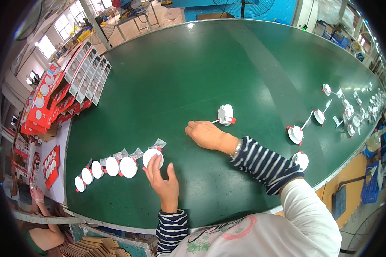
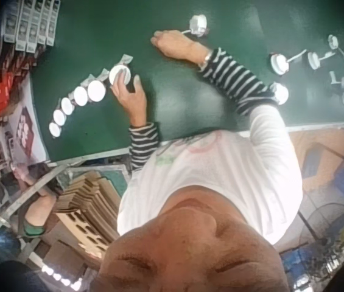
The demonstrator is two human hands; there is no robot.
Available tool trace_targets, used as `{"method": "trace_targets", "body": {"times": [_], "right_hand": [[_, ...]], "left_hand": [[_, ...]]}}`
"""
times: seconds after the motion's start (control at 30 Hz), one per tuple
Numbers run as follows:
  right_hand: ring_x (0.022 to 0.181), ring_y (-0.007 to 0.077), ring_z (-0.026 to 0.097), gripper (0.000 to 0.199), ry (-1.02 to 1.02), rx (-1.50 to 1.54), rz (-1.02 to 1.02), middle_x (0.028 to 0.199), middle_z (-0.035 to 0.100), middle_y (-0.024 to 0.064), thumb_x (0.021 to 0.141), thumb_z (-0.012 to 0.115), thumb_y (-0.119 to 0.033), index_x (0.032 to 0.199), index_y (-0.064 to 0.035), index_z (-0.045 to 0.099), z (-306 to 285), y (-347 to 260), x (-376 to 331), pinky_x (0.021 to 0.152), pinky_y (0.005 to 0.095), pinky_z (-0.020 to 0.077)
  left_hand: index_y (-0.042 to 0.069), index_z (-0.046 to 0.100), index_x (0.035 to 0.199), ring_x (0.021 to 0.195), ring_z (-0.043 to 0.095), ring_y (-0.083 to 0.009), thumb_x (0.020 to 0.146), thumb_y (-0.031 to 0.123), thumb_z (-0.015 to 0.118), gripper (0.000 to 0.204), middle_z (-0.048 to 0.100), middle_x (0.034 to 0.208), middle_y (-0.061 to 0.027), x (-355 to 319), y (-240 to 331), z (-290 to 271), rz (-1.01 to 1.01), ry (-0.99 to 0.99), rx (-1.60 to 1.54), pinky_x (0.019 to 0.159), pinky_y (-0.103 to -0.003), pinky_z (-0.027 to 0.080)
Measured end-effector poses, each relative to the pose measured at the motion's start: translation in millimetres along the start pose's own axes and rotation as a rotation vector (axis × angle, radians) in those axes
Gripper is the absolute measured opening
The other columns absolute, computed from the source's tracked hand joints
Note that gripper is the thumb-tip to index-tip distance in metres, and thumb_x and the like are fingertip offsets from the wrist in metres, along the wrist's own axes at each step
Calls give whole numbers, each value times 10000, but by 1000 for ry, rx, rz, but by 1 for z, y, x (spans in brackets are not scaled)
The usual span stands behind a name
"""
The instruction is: The person folds cardboard packaging inserts by hand, then takes small light fixtures from a conveyor belt, wraps their attached wires and tags around them, and lines the fixtures up on the table.
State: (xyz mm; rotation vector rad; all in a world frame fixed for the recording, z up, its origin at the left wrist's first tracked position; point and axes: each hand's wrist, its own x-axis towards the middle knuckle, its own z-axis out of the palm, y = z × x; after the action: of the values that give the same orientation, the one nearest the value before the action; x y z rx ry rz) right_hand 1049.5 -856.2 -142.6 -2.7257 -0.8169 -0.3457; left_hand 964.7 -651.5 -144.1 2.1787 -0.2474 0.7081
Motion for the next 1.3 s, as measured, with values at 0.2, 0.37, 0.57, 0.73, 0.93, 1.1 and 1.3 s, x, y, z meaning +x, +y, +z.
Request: {"method": "trace_targets", "body": {"times": [0.2, 0.37, 0.57, 0.73, 0.93, 1.1, 1.3], "right_hand": [[800, 219, 611, 92, 67, 706, -68, 904, 599, 122, 884, 557, -50, 960, -4, 580, -92, -35, -37, 723, 316, 508], [770, 118, 603, 122, 3, 1331, 180, 930, 622, 95, 915, 522, -47, 1024, 3, 546, -110, -38, -67, 716, 268, 505], [823, 137, 617, 211, 184, 1164, 174, 924, 637, 85, 888, 583, -52, 1082, 23, 616, -116, -40, -91, 747, 265, 505], [757, 192, 632, 148, 238, 736, 220, 837, 659, 96, 820, 651, -43, 957, 4, 679, -113, -48, -100, 648, 287, 503], [678, 184, 627, 117, 207, 759, 332, 822, 653, 101, 825, 644, -41, 927, 5, 678, -116, -66, -112, 593, 279, 506], [684, 144, 628, 127, 270, 748, 412, 804, 653, 93, 830, 649, -47, 940, 13, 670, -90, -67, -121, 587, 249, 505], [682, 76, 614, 110, 290, 1040, 651, 790, 670, 59, 850, 651, -57, 934, 13, 662, -64, -76, -134, 595, 223, 501]], "left_hand": [[32, 544, 1184, 1162, 483, -343, 706, 9, 682, 498, 546, 1232, -137, 1, 24, 12, 249, -255, -96, 996, -417, 371], [54, 549, 1187, 1077, 542, -325, 684, 39, 715, 530, 587, 1132, -143, -9, 36, 31, 290, -443, -141, 929, -420, 424], [15, 547, 1167, 913, 615, -279, 686, 79, 755, 528, 623, 992, -146, -23, 45, 38, 181, -378, -165, 756, -358, 497], [21, 532, 1158, 823, 634, -245, 691, 134, 792, 547, 636, 907, -124, -24, 49, 36, 222, -285, -13, 665, -327, 509], [43, 572, 1018, 696, 614, -274, 717, 163, 772, 381, 629, 830, -97, -30, 49, 37, 210, -168, -84, 592, -364, 479], [32, 587, 1013, 711, 629, -249, 783, 156, 719, 293, 639, 858, -109, -30, 59, 38, 126, -273, -141, 596, -354, 485], [-46, 549, 1090, 859, 600, -134, 871, 136, 649, 302, 632, 990, -91, -42, 63, 38, -615, -442, -757, 721, -275, 500]]}}
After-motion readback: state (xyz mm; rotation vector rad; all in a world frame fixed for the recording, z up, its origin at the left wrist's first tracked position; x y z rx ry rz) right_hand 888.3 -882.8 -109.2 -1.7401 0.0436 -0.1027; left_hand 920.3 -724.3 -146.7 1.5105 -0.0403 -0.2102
